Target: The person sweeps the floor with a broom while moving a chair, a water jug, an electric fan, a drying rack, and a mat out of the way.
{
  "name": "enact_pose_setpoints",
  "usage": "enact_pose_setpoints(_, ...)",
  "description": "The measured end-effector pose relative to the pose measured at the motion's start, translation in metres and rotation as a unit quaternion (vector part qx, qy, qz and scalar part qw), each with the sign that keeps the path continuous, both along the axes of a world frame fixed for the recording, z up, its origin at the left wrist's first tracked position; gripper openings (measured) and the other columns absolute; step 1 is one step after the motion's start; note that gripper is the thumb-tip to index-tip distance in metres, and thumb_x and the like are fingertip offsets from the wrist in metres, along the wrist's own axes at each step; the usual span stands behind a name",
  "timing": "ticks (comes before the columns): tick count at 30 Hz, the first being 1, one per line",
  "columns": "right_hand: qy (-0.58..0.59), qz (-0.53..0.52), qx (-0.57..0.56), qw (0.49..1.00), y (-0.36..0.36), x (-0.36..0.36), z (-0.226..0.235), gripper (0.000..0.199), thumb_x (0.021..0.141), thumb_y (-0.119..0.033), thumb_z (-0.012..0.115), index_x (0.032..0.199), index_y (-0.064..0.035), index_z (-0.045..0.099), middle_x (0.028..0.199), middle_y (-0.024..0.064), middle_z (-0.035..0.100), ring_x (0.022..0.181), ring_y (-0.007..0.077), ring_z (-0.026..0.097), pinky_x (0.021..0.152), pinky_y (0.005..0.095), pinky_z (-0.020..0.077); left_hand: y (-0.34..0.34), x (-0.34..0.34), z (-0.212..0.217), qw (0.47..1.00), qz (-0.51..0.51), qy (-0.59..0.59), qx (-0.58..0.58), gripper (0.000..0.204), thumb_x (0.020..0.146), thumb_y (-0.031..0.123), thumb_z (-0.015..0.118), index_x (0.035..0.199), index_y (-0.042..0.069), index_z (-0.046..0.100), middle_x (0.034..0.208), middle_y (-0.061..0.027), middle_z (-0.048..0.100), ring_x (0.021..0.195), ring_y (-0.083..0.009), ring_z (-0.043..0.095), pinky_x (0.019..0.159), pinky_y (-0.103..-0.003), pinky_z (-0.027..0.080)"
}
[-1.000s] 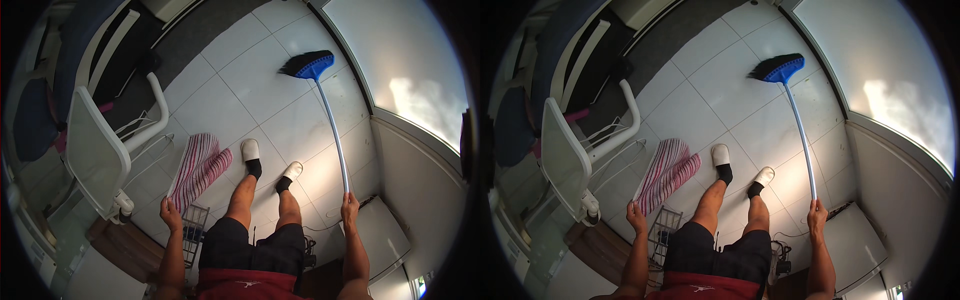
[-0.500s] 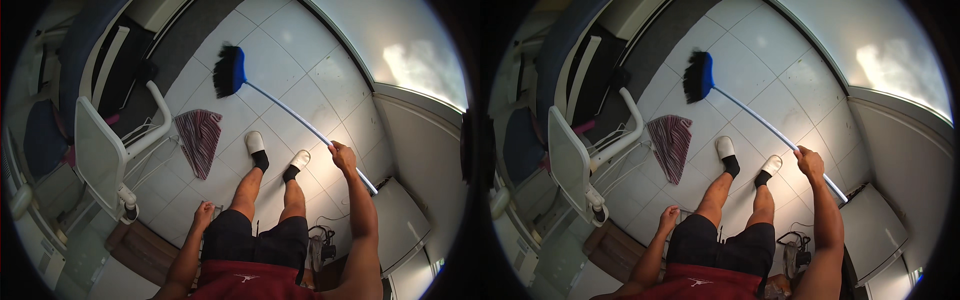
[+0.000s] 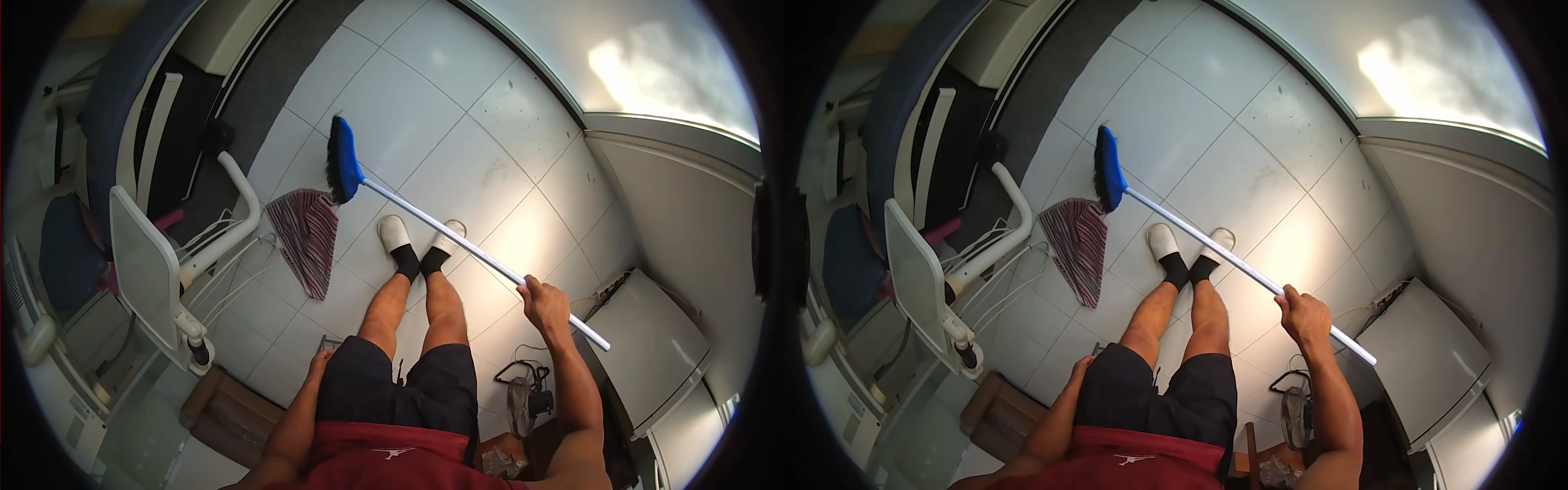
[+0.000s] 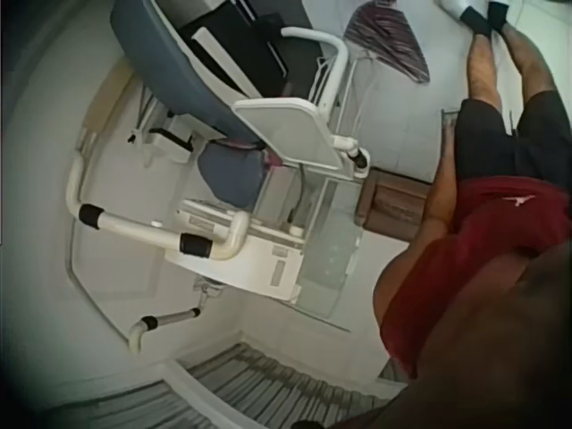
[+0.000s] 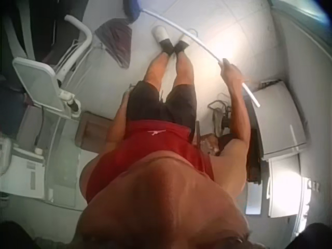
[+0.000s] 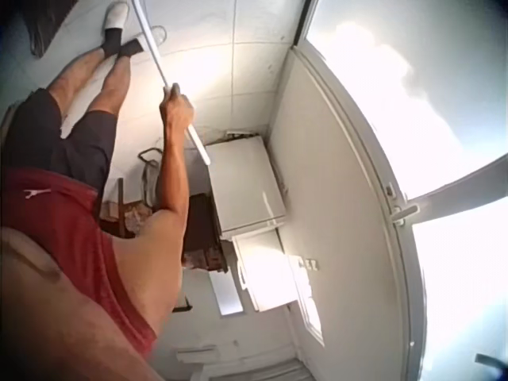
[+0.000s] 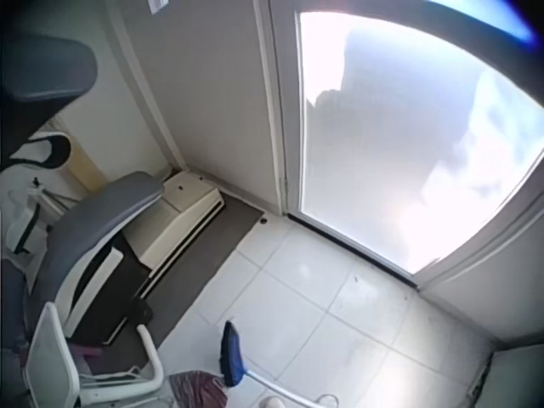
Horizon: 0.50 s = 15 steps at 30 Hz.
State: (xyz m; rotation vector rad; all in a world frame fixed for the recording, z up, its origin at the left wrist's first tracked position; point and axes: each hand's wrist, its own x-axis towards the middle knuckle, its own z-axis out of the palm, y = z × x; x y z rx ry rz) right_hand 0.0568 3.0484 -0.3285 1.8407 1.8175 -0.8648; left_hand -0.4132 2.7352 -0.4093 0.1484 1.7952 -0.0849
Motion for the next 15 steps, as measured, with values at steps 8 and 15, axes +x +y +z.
enact_pose_setpoints(8, -0.134, -0.02, 0.089, 0.987, 0.0, 0.127, 0.003, 0.024, 0.081, -0.033, 0.056, 0.082, -0.009, 0.054, 0.062, 0.0139, 0.057, 0.058, 0.0335, 0.055, 0.051, 0.0428, 0.0415, 0.11, 0.017, 0.051, 0.997, -0.011, 0.051, 0.054, 0.032, 0.082, 0.028, 0.056, 0.1, 0.002, 0.06, 0.088, -0.0051, 0.061, 0.083, -0.0136, 0.055, 0.077, -0.024, 0.042)
enact_pose_setpoints(15, -0.069, -0.076, 0.173, 0.98, 0.026, 0.148, 0.037, 0.018, 0.083, -0.026, 0.054, 0.086, -0.0082, 0.055, 0.061, 0.0138, 0.056, 0.057, 0.0317, 0.056, 0.051, 0.0405, 0.0437, 0.172, 0.04, 0.018, 0.996, 0.042, 0.014, 0.079, 0.042, 0.083, 0.038, 0.051, 0.1, 0.0, 0.059, 0.097, -0.0082, 0.06, 0.091, -0.0151, 0.054, 0.082, -0.026, 0.04)
